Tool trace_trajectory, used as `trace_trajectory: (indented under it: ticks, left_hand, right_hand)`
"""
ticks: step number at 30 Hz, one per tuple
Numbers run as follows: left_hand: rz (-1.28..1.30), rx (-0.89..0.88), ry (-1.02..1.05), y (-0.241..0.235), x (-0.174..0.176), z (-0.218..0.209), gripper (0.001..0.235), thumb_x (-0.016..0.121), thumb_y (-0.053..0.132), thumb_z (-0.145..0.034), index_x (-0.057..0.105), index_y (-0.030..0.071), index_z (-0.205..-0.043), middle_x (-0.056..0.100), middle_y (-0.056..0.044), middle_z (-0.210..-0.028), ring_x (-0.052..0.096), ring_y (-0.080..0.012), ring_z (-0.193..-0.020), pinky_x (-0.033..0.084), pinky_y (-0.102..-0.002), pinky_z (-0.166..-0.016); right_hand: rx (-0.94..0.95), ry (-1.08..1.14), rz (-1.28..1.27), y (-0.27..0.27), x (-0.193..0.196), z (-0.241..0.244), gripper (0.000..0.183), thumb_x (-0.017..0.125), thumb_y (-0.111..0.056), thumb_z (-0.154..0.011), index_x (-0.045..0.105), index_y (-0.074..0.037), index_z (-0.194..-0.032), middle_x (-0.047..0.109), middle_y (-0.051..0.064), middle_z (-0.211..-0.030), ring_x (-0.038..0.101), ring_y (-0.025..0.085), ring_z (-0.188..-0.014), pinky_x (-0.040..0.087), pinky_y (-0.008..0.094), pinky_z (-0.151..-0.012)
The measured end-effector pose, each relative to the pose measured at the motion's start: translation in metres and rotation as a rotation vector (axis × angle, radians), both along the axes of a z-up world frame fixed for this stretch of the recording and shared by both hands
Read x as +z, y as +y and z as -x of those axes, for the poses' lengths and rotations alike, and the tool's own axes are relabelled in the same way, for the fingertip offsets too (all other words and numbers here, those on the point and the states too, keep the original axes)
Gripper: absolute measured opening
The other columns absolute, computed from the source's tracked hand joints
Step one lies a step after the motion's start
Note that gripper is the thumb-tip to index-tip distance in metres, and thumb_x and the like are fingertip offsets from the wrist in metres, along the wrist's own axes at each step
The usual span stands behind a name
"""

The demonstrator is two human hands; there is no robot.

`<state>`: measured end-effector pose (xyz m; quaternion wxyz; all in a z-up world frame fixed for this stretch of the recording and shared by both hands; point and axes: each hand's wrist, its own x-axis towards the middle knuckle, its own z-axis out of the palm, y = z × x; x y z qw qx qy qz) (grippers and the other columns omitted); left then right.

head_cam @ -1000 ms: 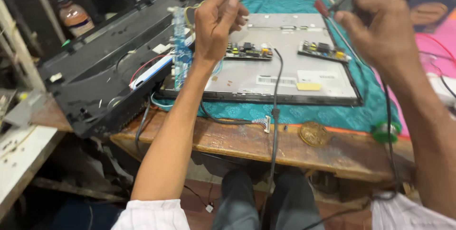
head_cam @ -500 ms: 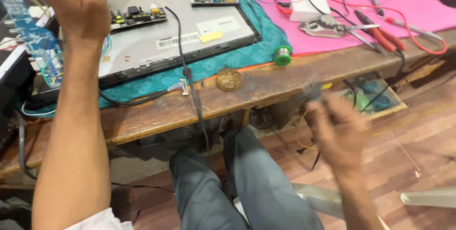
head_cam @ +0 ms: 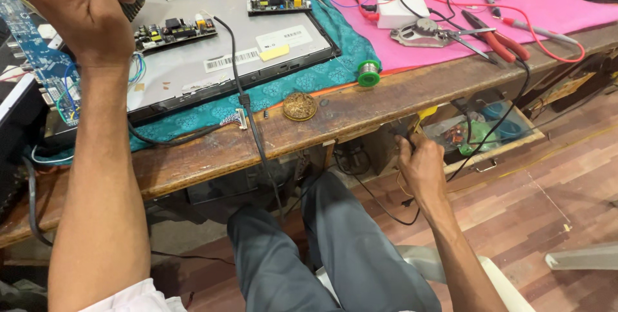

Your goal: The person manipulates wires and components on a disassembled television, then uses a soldering iron to work on a circuit board. The person repeatedly adjusts connections and applies heat to specific points on the board.

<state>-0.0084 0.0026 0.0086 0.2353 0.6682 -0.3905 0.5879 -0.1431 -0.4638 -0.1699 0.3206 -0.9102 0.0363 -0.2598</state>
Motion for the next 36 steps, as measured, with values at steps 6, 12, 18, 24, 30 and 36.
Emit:
trace_trajectory:
  ticks: [6,12,18,24,30,36]
  left_hand:
    - [-0.029,0.007,-0.040,0.008,-0.002,-0.007,0.046,0.042,0.013,-0.124,0.072,-0.006,-0.095,0.075,-0.014,-0.083,0.073,-0.0179,-0.069,0.059,-0.026,-0.066]
    - [0.108,-0.053,0.163,0.023,-0.019,-0.022,0.038,0.046,0.007,-0.122,0.066,-0.007,-0.092,0.072,-0.015,-0.078,0.071,-0.0193,-0.066,0.057,-0.026,-0.063]
    - [0.067,-0.059,0.136,0.037,-0.022,-0.023,0.035,0.040,-0.005,-0.117,0.067,-0.008,-0.096,0.072,-0.020,-0.082,0.072,-0.0266,-0.070,0.060,-0.032,-0.069]
    - [0.273,-0.107,0.179,0.013,-0.028,-0.010,0.036,0.049,0.005,-0.123,0.065,-0.005,-0.092,0.068,-0.015,-0.077,0.064,-0.0234,-0.064,0.051,-0.032,-0.063]
    - [0.496,0.034,-0.028,0.019,0.022,0.028,0.036,0.051,0.025,-0.117,0.071,-0.002,-0.105,0.067,-0.007,-0.076,0.059,-0.0094,-0.057,0.043,-0.024,-0.054]
    - [0.555,0.088,-0.028,0.010,0.033,0.044,0.033,0.051,0.026,-0.114,0.074,0.003,-0.119,0.072,-0.004,-0.074,0.063,-0.0076,-0.061,0.047,-0.022,-0.053]
  right_hand:
    - [-0.035,0.139,-0.021,-0.002,0.011,0.001,0.030,0.067,-0.018,-0.099,0.070,0.008,-0.087,0.059,0.030,-0.061,0.064,0.041,-0.054,0.047,0.050,-0.055]
    - [0.066,0.059,-0.064,0.004,0.022,-0.001,0.023,0.059,-0.014,-0.097,0.072,0.005,-0.093,0.066,0.024,-0.064,0.071,0.038,-0.061,0.053,0.047,-0.062]
    - [0.035,-0.039,0.116,0.001,0.000,-0.013,0.025,0.063,-0.013,-0.098,0.071,0.007,-0.085,0.063,0.031,-0.074,0.067,0.046,-0.071,0.051,0.051,-0.066]
    - [0.008,-0.047,0.103,-0.010,-0.021,-0.026,0.017,0.060,-0.008,-0.091,0.072,0.004,-0.092,0.063,0.030,-0.077,0.068,0.044,-0.072,0.054,0.051,-0.066]
    - [0.004,-0.401,0.505,0.008,0.010,0.010,0.013,0.068,-0.017,-0.100,0.073,-0.010,-0.110,0.071,0.007,-0.107,0.064,0.025,-0.092,0.053,0.037,-0.088]
    - [-0.061,-0.427,0.760,0.018,0.007,-0.006,0.014,0.079,-0.013,-0.087,0.077,-0.022,-0.098,0.071,-0.006,-0.098,0.067,0.017,-0.100,0.056,0.028,-0.083]
